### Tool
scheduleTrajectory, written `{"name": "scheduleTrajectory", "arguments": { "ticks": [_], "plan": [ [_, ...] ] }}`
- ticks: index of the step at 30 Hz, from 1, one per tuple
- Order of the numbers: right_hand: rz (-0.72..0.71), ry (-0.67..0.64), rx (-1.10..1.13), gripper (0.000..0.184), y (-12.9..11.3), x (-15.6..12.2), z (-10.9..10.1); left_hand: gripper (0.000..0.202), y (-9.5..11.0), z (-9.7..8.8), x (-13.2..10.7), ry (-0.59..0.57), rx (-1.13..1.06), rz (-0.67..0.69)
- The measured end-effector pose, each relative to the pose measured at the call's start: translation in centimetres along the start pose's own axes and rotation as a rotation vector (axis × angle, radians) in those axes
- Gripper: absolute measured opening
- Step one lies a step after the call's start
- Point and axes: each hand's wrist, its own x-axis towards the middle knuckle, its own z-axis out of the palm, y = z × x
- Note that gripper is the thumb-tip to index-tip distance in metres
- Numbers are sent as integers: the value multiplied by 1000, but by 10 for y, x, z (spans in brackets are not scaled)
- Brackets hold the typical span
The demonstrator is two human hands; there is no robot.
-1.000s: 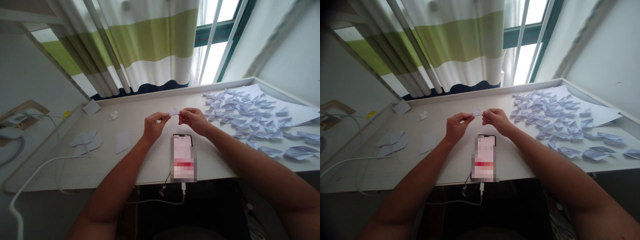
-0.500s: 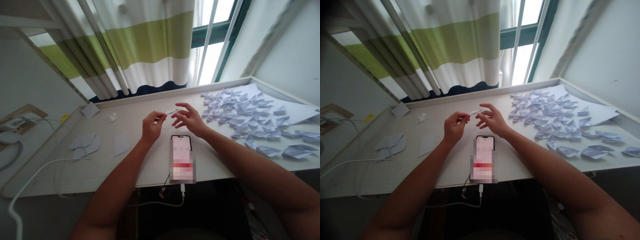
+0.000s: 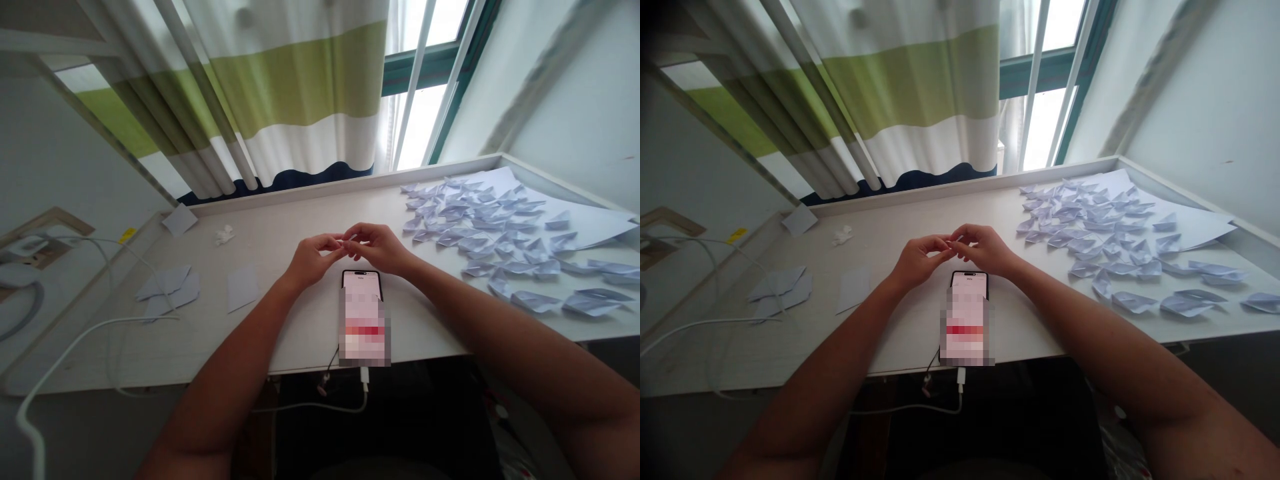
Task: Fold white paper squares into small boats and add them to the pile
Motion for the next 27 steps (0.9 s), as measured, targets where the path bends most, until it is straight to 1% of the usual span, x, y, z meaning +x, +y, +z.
{"name": "scheduleTrajectory", "arguments": {
  "ticks": [3,6,9,13,16,21,24,27],
  "plan": [
    [-15,-39,-1,35,-2,-1,0,33,-4,0,1,-21,-114,-31],
    [-30,-43,20,42,-1,0,-1,41,-5,1,3,-41,-240,-74],
    [-44,-25,30,48,2,1,-2,50,-2,2,4,-31,-323,-117],
    [-59,-19,-25,44,1,0,-3,49,3,2,3,-16,-343,-150],
    [-90,-1,-103,37,-2,-2,-3,49,4,3,3,13,-337,-154],
    [-226,35,-287,22,-5,-3,-3,47,2,7,3,77,-383,-196],
    [-286,32,-353,19,-2,-2,-5,44,1,8,3,113,-444,-233],
    [-291,17,-351,19,1,-1,-6,41,1,8,3,133,-506,-259]
  ]
}}
